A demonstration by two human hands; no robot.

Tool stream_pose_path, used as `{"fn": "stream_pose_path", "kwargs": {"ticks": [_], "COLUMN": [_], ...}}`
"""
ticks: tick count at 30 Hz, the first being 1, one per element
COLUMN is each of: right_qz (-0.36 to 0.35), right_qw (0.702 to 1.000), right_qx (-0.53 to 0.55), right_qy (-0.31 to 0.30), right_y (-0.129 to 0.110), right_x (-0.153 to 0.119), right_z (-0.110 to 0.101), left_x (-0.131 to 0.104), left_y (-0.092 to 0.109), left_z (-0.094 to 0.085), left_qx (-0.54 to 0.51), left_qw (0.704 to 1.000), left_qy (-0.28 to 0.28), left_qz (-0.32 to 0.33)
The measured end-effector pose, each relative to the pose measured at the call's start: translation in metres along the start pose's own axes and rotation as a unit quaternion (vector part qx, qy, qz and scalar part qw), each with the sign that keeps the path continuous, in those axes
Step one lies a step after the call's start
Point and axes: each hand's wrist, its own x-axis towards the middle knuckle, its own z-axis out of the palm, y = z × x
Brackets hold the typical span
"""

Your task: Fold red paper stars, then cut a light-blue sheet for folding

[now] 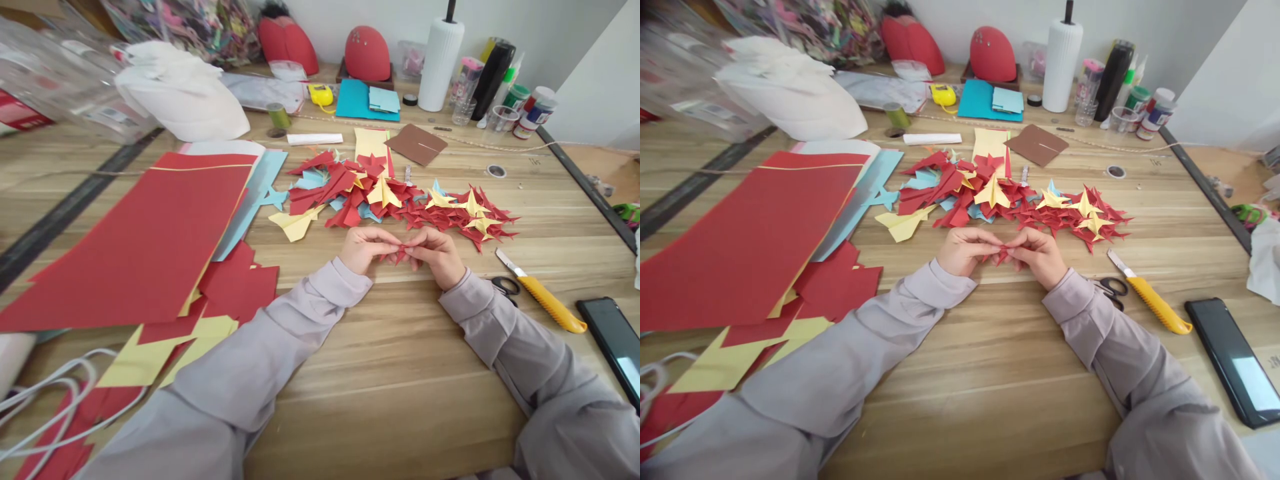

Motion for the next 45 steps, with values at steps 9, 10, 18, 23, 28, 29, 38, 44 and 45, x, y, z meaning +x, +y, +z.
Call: {"fn": "stream_pose_path", "kwargs": {"ticks": [9, 10, 18, 23, 28, 29, 38, 44, 45], "right_qz": [-0.066, -0.069, -0.029, -0.037, -0.043, -0.043, -0.032, -0.033, -0.033], "right_qw": [0.995, 0.993, 0.992, 0.99, 0.99, 0.989, 0.988, 0.985, 0.984], "right_qx": [-0.079, -0.093, -0.109, -0.126, -0.127, -0.13, -0.14, -0.16, -0.163], "right_qy": [0.016, 0.017, 0.052, 0.041, 0.052, 0.055, 0.055, 0.06, 0.06], "right_y": [0.0006, 0.0009, 0.002, 0.0029, 0.0049, 0.005, 0.0034, 0.0025, 0.0021], "right_x": [-0.0023, -0.0027, -0.0022, -0.0022, -0.0021, -0.0021, -0.0027, -0.0023, -0.0023], "right_z": [0.0014, 0.0022, 0.0031, 0.0012, 0.0011, 0.0011, -0.0005, -0.0009, -0.0008], "left_x": [-0.0027, -0.003, -0.0031, -0.0025, -0.003, -0.0033, -0.004, -0.0041, -0.0042], "left_y": [-0.0011, -0.0004, 0.0014, -0.0001, -0.0006, -0.0004, 0.0018, 0.0035, 0.0038], "left_z": [0.0024, 0.0027, 0.0025, 0.0019, 0.0028, 0.0031, 0.0015, 0.0013, 0.0015], "left_qx": [0.028, 0.044, 0.102, 0.111, 0.116, 0.116, 0.121, 0.116, 0.113], "left_qw": [0.999, 0.998, 0.992, 0.991, 0.99, 0.99, 0.99, 0.991, 0.991], "left_qy": [0.003, 0.005, 0.006, 0.009, 0.004, 0.002, -0.021, -0.036, -0.037], "left_qz": [0.028, 0.036, 0.075, 0.08, 0.078, 0.076, 0.067, 0.058, 0.058]}}
